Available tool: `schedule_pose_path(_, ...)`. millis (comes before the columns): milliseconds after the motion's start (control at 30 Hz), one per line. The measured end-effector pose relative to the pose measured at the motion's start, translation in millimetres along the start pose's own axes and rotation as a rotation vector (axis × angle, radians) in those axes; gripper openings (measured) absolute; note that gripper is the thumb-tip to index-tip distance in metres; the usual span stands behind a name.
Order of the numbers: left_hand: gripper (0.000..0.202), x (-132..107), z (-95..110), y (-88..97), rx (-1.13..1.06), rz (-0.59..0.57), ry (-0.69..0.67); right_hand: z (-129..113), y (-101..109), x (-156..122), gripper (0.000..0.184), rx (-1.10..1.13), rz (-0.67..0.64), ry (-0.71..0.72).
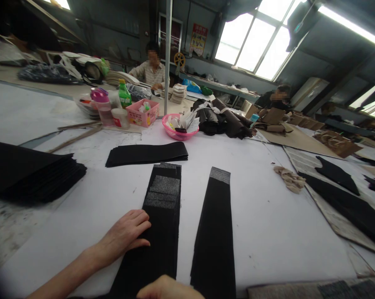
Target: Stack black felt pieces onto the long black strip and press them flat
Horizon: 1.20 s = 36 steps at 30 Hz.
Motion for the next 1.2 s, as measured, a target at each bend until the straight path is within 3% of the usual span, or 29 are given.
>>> schedule_pose_path(133, 0.045, 2, 5, -9.3, -0.062, 0.038, -0.012, -31, 39, 1, 0.027, -0.171, 0.256, 0.08)
schedule_pose_path(300, 0.048, 0, 6, -10.6, -0.123, 0.037, 0.037, -71, 88, 22, 0.02, -0.865, 0.721, 0.242)
schedule_pose_path(367, 0.048, -1, 7, -8.9, -0.133, 0.044, 0.045, -76, 99, 36, 0.023, -1.078, 0.817, 0.285)
schedule_pose_path(500, 0.046, -4, 10, -8.3, -0.178, 0.05, 0.04, -69, 111, 61, 0.033, -1.294, 0.791, 0.266)
schedule_pose_path(633, 0.044, -7, 11, -10.7, -0.196, 0.056, 0.025, -63, 114, 67, 0.038, -1.392, 0.777, 0.266)
schedule_pose_path(1200, 0.037, -25, 29, -10.7, -0.248, 0.085, -0.031, -57, 118, 66, 0.033, -1.379, 0.815, 0.325)
Point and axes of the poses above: each hand's wrist, its own x-axis towards the middle knuckle, its own y-axis out of the back of the hand, z = x × y, the point moved 5 cm from there along x, towards the middle knuckle, and after that the axes turned 4 degrees about x, right-handed, at the moved point
